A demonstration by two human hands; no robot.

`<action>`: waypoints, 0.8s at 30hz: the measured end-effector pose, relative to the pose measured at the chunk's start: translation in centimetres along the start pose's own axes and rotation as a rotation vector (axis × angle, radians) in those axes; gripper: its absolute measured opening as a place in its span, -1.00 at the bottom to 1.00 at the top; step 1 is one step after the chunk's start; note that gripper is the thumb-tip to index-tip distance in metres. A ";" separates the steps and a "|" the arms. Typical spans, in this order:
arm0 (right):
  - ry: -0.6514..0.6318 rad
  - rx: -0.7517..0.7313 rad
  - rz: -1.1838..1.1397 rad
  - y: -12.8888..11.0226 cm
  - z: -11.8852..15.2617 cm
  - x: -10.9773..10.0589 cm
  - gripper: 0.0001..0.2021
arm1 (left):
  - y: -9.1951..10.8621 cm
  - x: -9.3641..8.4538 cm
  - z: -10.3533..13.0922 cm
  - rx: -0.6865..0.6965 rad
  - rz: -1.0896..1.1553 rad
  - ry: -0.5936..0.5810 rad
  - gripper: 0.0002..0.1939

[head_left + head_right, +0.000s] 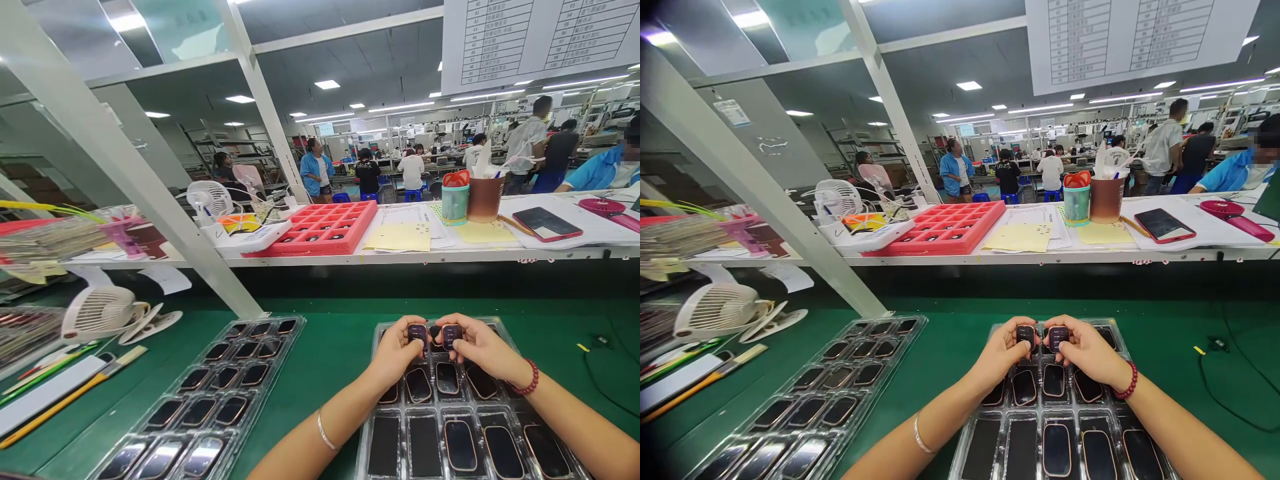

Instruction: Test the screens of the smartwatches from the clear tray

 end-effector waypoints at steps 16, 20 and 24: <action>0.071 0.062 -0.052 2.0 -0.2 -0.9 -0.49 | -1.7 -0.8 -0.6 -0.012 0.149 -0.016 -0.28; 0.107 0.048 0.066 2.2 0.0 -0.8 -0.51 | -2.2 -0.8 -0.5 -0.011 0.166 -0.046 -0.22; 0.139 0.049 0.110 2.1 0.4 -0.9 -0.51 | -2.5 -0.7 -0.3 -0.013 0.156 -0.068 -0.22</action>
Point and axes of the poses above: each hand's wrist, its own z-axis away from the middle knuckle, its own x-axis out of the palm, y = z × x, the point moved 2 cm from there along -z, towards the middle knuckle, and after that the axes turned 4 degrees about x, right-handed, at the moved point
